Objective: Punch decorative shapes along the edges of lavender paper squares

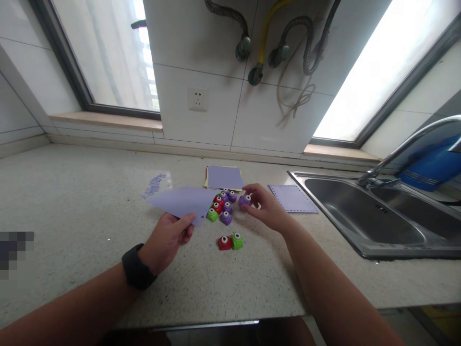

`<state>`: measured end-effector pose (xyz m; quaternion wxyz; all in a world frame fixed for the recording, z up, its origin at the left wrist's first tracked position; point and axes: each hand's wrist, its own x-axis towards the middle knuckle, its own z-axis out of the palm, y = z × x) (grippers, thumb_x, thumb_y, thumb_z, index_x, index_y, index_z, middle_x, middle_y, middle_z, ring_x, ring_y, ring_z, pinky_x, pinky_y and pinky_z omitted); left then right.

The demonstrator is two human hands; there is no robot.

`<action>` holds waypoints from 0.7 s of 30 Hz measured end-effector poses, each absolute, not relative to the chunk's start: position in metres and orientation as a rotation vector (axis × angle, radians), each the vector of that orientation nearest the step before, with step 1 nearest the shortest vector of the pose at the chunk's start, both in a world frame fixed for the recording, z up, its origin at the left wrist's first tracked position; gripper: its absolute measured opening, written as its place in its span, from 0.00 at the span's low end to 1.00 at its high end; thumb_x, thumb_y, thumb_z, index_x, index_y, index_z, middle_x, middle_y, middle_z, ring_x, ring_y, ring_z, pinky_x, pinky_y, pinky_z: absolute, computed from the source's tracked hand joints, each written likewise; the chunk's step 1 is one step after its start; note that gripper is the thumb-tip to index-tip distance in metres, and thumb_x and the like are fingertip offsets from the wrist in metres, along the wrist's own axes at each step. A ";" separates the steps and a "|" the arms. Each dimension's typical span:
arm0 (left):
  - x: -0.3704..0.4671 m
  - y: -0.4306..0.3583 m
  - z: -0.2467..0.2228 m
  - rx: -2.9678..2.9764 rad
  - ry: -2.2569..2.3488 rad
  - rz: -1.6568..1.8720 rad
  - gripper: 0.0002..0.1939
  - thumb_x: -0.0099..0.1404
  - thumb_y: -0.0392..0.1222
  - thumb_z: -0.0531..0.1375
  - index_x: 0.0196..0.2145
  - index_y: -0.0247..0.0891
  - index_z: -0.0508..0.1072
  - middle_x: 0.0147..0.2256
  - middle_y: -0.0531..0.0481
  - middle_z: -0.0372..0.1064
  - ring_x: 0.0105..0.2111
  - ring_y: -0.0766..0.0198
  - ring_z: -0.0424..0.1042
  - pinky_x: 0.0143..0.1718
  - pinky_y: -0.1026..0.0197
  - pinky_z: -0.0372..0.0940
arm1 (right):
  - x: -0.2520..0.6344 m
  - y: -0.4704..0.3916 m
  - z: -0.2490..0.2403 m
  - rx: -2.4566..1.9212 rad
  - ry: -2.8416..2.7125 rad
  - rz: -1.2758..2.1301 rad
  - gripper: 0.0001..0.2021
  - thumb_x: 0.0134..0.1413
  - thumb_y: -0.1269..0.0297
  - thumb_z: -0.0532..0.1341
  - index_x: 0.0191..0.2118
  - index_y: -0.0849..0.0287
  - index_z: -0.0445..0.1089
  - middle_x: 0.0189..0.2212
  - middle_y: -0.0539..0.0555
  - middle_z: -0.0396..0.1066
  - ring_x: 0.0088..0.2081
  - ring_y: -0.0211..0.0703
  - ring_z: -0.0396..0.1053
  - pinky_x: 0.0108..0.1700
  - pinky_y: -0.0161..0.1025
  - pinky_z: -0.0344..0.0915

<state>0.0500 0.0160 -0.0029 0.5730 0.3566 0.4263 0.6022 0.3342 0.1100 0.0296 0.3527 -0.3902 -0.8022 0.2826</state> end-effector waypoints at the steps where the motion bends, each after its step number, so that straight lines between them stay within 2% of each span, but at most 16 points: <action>1: 0.050 0.016 -0.004 0.857 1.004 1.401 0.16 0.58 0.46 0.74 0.26 0.37 0.73 0.18 0.56 0.65 0.17 0.71 0.60 0.18 0.69 0.56 | 0.332 0.110 0.029 -0.975 -1.989 0.840 0.19 0.59 0.59 0.70 0.54 0.53 0.70 0.39 0.53 0.74 0.33 0.41 0.69 0.37 0.43 0.70; 4: 0.049 0.015 -0.006 0.902 1.016 1.383 0.16 0.60 0.46 0.73 0.25 0.36 0.74 0.18 0.54 0.66 0.18 0.71 0.61 0.18 0.68 0.56 | 0.321 0.105 0.028 -0.894 -1.750 1.144 0.17 0.56 0.56 0.73 0.48 0.53 0.72 0.36 0.50 0.74 0.32 0.39 0.71 0.37 0.42 0.72; 7: 0.054 0.014 -0.003 0.923 1.018 1.398 0.14 0.59 0.45 0.74 0.26 0.35 0.77 0.19 0.53 0.69 0.18 0.71 0.62 0.19 0.68 0.57 | 0.308 0.098 0.029 -0.797 -1.556 1.314 0.19 0.53 0.57 0.75 0.48 0.52 0.73 0.43 0.52 0.77 0.37 0.40 0.75 0.43 0.43 0.75; 9: 0.061 0.014 0.004 0.929 1.005 1.434 0.11 0.58 0.43 0.75 0.29 0.34 0.79 0.21 0.52 0.71 0.19 0.70 0.63 0.20 0.68 0.59 | 0.303 0.093 0.029 -0.730 -1.492 1.377 0.17 0.55 0.55 0.73 0.48 0.52 0.73 0.49 0.55 0.76 0.44 0.43 0.76 0.50 0.46 0.76; 12: 0.075 0.017 0.021 0.949 0.956 1.503 0.11 0.56 0.41 0.76 0.34 0.35 0.82 0.27 0.50 0.76 0.24 0.68 0.68 0.22 0.68 0.63 | 0.301 0.091 0.031 -0.682 -1.410 1.411 0.16 0.58 0.54 0.72 0.48 0.52 0.72 0.51 0.56 0.76 0.50 0.46 0.77 0.59 0.51 0.73; 16: 0.094 0.031 0.053 0.993 0.853 1.588 0.13 0.54 0.39 0.77 0.37 0.37 0.82 0.32 0.49 0.79 0.27 0.67 0.71 0.24 0.67 0.66 | 0.309 0.096 0.050 -0.624 -1.313 1.389 0.18 0.54 0.55 0.75 0.46 0.52 0.71 0.47 0.54 0.76 0.48 0.47 0.79 0.62 0.54 0.71; 19: 0.102 0.049 0.077 1.014 0.767 1.699 0.16 0.52 0.41 0.77 0.39 0.41 0.82 0.35 0.53 0.80 0.31 0.66 0.74 0.31 0.66 0.71 | 0.324 0.099 0.079 -0.514 -1.272 1.358 0.18 0.53 0.57 0.76 0.46 0.51 0.73 0.47 0.53 0.76 0.47 0.48 0.80 0.62 0.56 0.71; 21: 0.103 0.064 0.086 1.027 0.725 1.750 0.21 0.49 0.40 0.79 0.42 0.43 0.82 0.40 0.52 0.82 0.39 0.63 0.78 0.40 0.64 0.74 | 0.335 0.101 0.094 -0.483 -1.321 1.330 0.19 0.53 0.56 0.76 0.49 0.50 0.75 0.47 0.53 0.78 0.48 0.49 0.80 0.62 0.57 0.71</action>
